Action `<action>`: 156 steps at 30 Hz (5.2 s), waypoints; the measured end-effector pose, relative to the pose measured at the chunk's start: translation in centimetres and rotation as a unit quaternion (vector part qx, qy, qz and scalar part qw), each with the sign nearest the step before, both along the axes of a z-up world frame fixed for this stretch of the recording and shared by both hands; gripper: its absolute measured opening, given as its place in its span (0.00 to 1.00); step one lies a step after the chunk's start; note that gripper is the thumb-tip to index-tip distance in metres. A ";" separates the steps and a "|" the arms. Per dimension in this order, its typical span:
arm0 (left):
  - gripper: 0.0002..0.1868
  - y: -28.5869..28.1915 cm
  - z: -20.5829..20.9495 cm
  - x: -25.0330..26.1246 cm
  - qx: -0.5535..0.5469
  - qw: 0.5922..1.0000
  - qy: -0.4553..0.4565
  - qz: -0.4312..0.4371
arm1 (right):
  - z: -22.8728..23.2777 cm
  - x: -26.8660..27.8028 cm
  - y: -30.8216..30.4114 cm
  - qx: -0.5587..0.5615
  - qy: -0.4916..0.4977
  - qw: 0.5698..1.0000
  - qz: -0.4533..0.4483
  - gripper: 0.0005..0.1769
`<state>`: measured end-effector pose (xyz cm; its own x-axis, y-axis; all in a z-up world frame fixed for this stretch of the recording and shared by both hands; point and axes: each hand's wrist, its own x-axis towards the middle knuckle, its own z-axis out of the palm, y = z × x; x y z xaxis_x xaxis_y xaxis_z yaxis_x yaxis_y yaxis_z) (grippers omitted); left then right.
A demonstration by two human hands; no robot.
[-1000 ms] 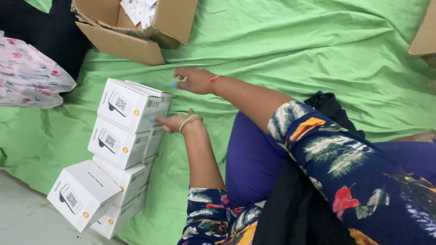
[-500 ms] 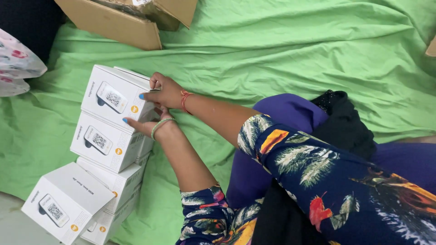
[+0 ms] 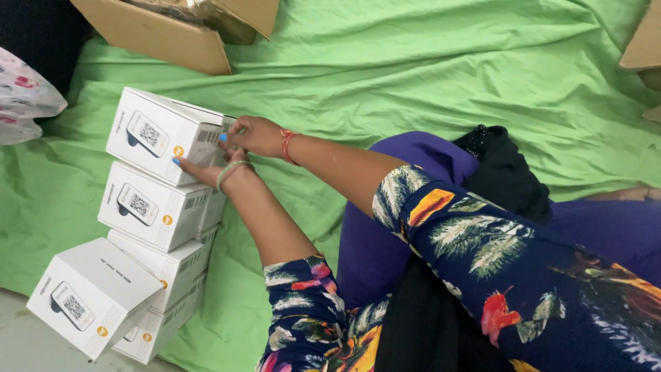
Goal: The person unboxes items, checks them, and places them into white boxes.
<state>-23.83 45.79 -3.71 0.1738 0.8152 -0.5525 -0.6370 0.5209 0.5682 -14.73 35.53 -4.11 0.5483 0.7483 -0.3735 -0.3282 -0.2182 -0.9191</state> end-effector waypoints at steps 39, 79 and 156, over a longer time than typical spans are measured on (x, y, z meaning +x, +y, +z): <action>0.48 -4.2 2.5 1.5 0.007 0.999 0.011 0.052 | -4.6 -2.0 1.4 0.135 -0.055 0.989 -0.041 0.18; 0.48 -47.1 1.1 24.5 0.141 0.695 0.049 -0.703 | 8.6 17.3 -52.0 -0.280 -0.540 0.701 -0.372 0.17; 0.53 -46.2 2.6 23.7 0.817 0.350 0.077 -0.452 | 5.8 12.1 -58.6 -0.515 -0.257 0.809 -0.116 0.20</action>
